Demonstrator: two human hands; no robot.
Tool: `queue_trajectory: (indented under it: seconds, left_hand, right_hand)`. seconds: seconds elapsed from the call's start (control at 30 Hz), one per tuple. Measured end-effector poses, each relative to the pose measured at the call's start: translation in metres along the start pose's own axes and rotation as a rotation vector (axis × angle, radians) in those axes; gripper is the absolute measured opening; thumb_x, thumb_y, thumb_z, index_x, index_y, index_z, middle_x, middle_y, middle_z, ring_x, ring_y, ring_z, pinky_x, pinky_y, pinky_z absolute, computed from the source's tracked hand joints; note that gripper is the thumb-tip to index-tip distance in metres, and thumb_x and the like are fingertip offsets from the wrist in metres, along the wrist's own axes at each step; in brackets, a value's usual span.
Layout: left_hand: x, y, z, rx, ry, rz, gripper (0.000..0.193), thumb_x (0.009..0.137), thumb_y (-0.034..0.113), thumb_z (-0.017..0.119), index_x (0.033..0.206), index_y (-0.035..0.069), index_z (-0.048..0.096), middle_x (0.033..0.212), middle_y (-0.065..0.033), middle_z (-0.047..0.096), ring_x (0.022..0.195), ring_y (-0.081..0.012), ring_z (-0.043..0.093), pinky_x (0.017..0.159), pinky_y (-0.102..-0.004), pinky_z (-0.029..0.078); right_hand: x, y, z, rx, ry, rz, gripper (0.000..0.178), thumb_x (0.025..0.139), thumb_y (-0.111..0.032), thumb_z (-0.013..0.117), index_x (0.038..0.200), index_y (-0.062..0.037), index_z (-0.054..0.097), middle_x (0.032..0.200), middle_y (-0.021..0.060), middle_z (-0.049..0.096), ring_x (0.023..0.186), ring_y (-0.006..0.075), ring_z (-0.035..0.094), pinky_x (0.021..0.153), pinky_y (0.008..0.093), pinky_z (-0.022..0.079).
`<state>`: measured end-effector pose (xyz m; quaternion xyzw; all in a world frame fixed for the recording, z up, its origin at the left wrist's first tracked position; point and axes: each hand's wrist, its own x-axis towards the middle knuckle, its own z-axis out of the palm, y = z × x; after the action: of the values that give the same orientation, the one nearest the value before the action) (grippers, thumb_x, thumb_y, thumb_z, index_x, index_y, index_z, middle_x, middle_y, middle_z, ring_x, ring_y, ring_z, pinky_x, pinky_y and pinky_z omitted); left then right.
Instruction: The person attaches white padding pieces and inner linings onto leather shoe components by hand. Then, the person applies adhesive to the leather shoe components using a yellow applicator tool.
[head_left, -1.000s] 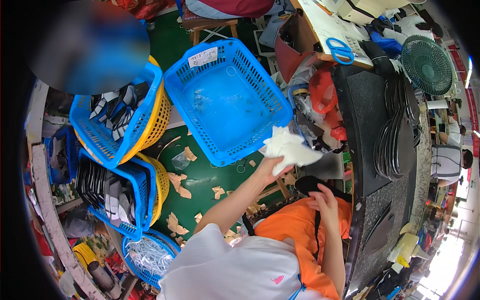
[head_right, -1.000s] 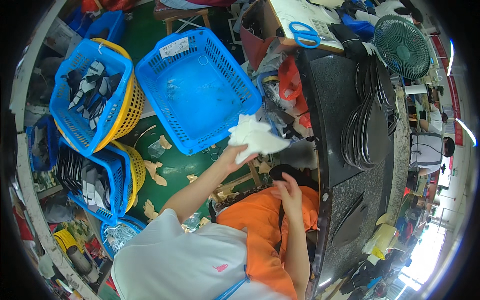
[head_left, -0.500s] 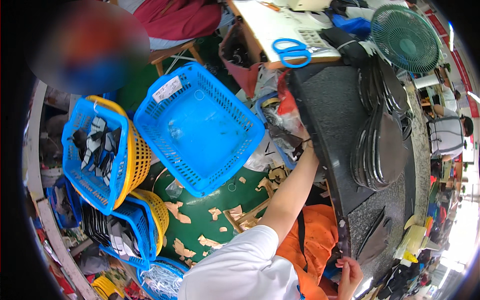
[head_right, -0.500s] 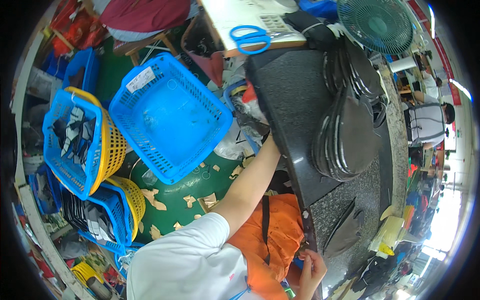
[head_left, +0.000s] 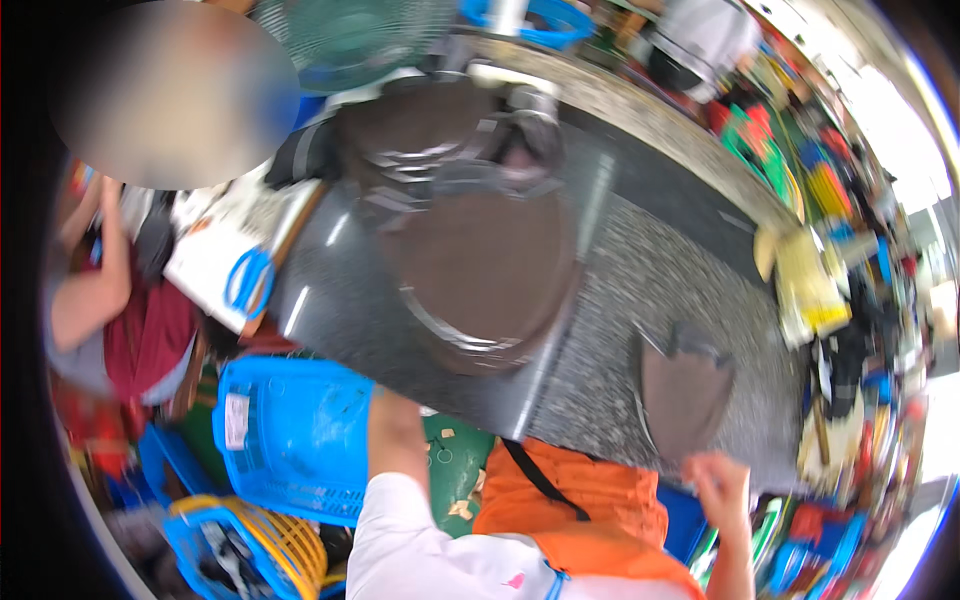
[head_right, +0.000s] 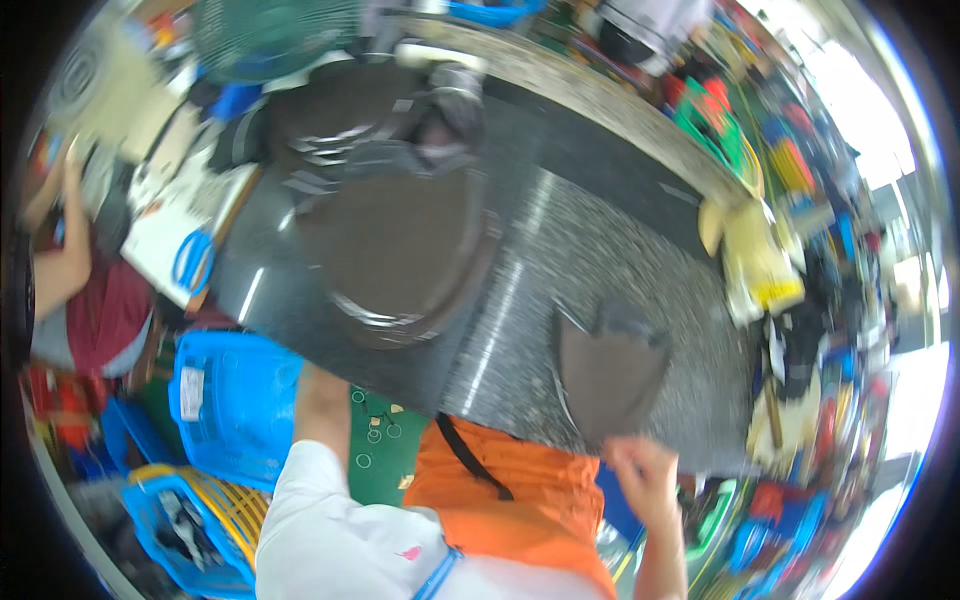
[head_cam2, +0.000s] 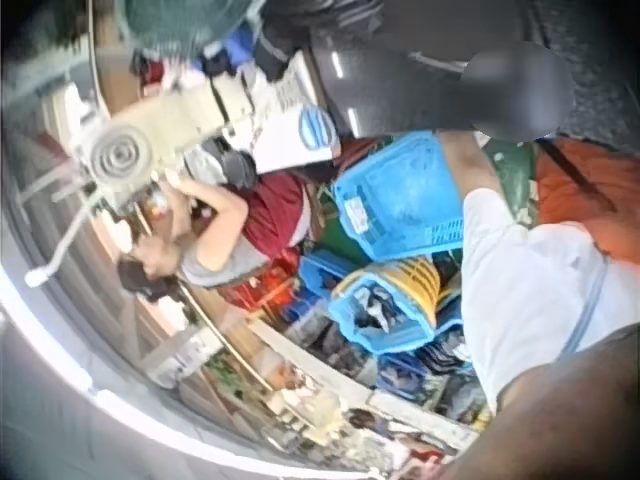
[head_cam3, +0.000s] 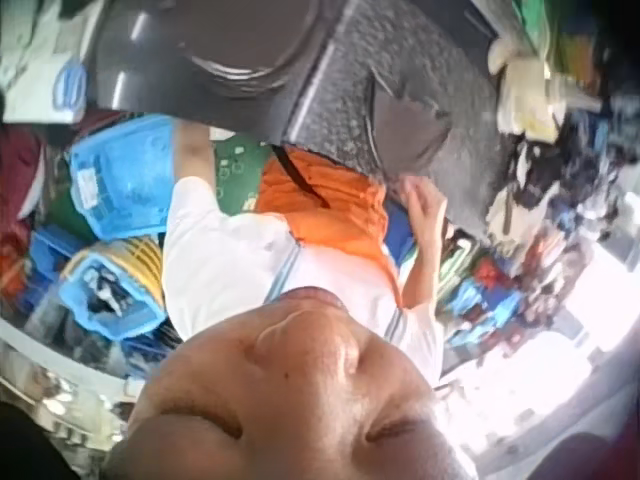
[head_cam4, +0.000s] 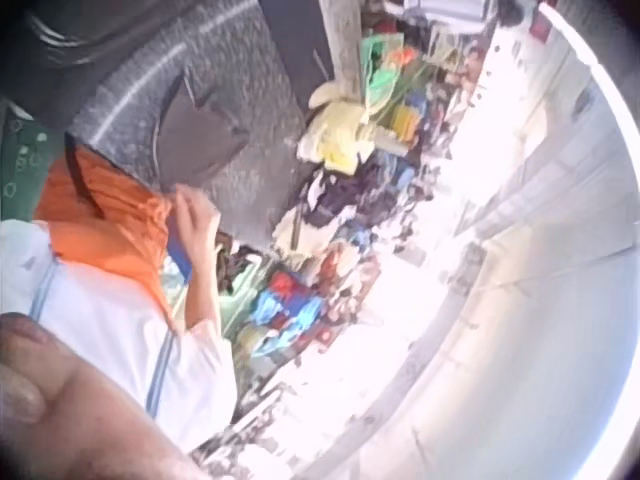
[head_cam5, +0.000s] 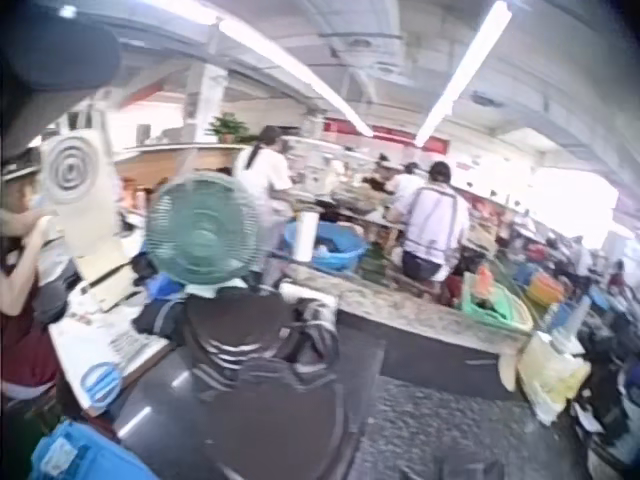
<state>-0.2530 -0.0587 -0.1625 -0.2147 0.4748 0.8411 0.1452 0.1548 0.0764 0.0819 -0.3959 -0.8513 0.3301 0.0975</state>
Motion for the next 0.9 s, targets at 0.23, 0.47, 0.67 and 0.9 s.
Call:
queue_trajectory:
  seconds: [0.23,0.47,0.67,0.9]
  left_hand:
    - [-0.027,0.016,-0.049,0.389,-0.151,0.181,0.024,0.099,0.024,0.053,0.099,0.001,0.061,0.087,-0.0083,0.064,0.079,-0.0197,0.061,0.069,-0.0343,0.049]
    - [-0.252,0.033,-0.058,0.853,-0.325,0.349,0.017,0.092,0.012,0.058,0.08,0.0,0.061,0.067,-0.0044,0.058,0.067,-0.0124,0.053,0.063,-0.0246,0.038]
    - [-0.309,0.012,0.031,0.967,-0.991,0.816,0.019,0.077,0.003,0.07,0.095,0.002,0.067,0.104,-0.0156,0.064,0.102,-0.0284,0.059,0.085,-0.0354,0.048]
    - [-0.312,0.003,0.097,0.443,-0.617,0.019,0.077,0.084,-0.008,0.064,0.149,0.006,0.024,0.135,-0.0143,0.05,0.123,-0.0275,0.051,0.104,-0.0407,0.042]
  right_hand:
    - [0.069,0.07,-0.035,-0.035,0.354,0.063,0.02,0.087,-0.015,0.066,0.1,0.0009,0.066,0.089,0.0106,0.065,0.077,0.0212,0.065,0.07,0.0314,0.051]
    - [0.159,0.058,-0.045,-0.16,0.082,-0.343,0.054,0.076,-0.031,0.075,0.117,-0.0009,0.059,0.115,0.0167,0.059,0.113,0.0354,0.053,0.096,0.0434,0.044]
    - [0.196,0.047,-0.032,-0.385,-0.309,-0.394,0.052,0.066,-0.038,0.082,0.098,-0.001,0.064,0.105,0.0174,0.059,0.103,0.0366,0.056,0.087,0.0453,0.049]
    - [0.194,0.055,-0.06,0.219,-0.543,-0.153,0.041,0.071,-0.028,0.08,0.096,-0.0002,0.063,0.085,0.014,0.066,0.082,0.0269,0.065,0.073,0.0394,0.05]
